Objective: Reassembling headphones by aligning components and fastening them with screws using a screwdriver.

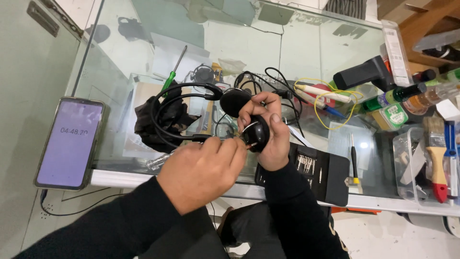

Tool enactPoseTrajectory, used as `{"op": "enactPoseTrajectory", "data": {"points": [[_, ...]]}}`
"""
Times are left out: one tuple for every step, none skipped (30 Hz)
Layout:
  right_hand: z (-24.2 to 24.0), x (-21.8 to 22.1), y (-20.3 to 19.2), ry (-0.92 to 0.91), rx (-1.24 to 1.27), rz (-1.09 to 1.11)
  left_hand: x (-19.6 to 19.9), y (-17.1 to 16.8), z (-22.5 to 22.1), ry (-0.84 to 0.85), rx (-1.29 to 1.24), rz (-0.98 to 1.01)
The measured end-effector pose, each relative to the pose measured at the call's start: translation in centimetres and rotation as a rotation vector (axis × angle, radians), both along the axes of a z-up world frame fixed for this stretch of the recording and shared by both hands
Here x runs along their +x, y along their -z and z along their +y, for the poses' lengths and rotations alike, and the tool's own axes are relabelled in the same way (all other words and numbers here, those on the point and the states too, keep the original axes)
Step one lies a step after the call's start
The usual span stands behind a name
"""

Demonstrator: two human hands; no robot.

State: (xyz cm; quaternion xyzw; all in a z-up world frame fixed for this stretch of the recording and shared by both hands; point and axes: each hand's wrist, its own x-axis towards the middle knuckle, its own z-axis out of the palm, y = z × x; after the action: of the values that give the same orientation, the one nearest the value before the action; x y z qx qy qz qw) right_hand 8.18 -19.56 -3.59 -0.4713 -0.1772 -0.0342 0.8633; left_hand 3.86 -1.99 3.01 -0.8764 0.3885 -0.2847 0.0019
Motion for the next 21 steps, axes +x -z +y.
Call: {"op": "enactPoseTrajectory", "data": {"points": [[0.0, 0.0, 0.0, 0.002, -0.020, 0.045, 0.6, -0.1, 0.2, 0.034, 0.060, -0.121], [0.0, 0.1, 0.0, 0.004, -0.041, 0.089, 1.1, -0.3, 0.4, 0.069, 0.119, -0.243], [0.0, 0.4, 1.0, 0.009, -0.033, 0.090, 1.3, 0.1, 0.3, 0.076, 0.126, -0.243], [0.0, 0.8, 2.0, 0.022, -0.057, 0.064, 1.5, 0.5, 0.2, 0.134, 0.120, -0.214], [0.0, 1.1, 3.0, 0.036, -0.080, 0.039, 1.8, 0.8, 0.1, 0.192, 0.115, -0.183], [-0.3, 1.0, 2.9, 0.043, -0.071, 0.041, 1.7, 0.8, -0.4, 0.200, 0.123, -0.181], [-0.5, 1.0, 2.6, 0.042, -0.096, 0.039, 1.6, 0.7, -0.7, 0.175, 0.097, -0.140], [-0.7, 1.0, 2.4, 0.041, -0.121, 0.037, 1.6, 0.6, -1.1, 0.149, 0.071, -0.099], [-0.6, 0.6, 1.5, 0.055, -0.116, 0.036, 1.6, 0.6, -1.0, 0.163, 0.076, -0.102], [-0.5, 0.2, 0.6, 0.028, -0.128, 0.085, 1.6, 0.7, -0.9, 0.132, 0.101, 0.097], [-0.5, -0.5, -0.3, 0.005, -0.142, 0.143, 1.3, 0.9, -0.9, 0.103, 0.125, 0.303], [-0.3, -0.8, -0.6, 0.021, -0.139, 0.149, 1.2, 0.9, -0.7, 0.120, 0.129, 0.306], [-0.2, -0.7, -1.0, 0.052, -0.245, 0.084, 1.3, 0.8, -0.8, 0.007, 0.088, 0.514], [-0.2, -0.7, -1.4, 0.083, -0.351, 0.021, 1.3, 0.7, -0.8, -0.108, 0.047, 0.721], [-0.2, -0.8, -1.5, 0.096, -0.350, 0.020, 1.6, 0.0, -1.0, -0.096, 0.052, 0.717], [-0.2, -0.9, -1.6, 0.097, -0.333, -0.035, 1.9, -0.8, -1.2, -0.168, 0.014, 0.888], [-0.2, -0.9, -1.8, 0.093, -0.319, -0.091, 2.2, -1.6, -1.4, -0.244, -0.027, 1.058], [-0.3, -0.9, -2.0, 0.101, -0.319, -0.095, 2.5, -2.3, -1.4, -0.236, -0.025, 1.053], [-0.3, -1.2, -2.0, 0.116, -0.352, -0.157, 2.6, -2.8, -1.5, -0.350, -0.136, 1.286], [-0.3, -1.4, -2.0, 0.131, -0.386, -0.218, 2.8, -3.3, -1.6, -0.470, -0.255, 1.516], [-0.6, -1.4, -1.7, 0.134, -0.382, -0.215, 2.7, -3.7, -1.9, -0.471, -0.249, 1.517]]}}
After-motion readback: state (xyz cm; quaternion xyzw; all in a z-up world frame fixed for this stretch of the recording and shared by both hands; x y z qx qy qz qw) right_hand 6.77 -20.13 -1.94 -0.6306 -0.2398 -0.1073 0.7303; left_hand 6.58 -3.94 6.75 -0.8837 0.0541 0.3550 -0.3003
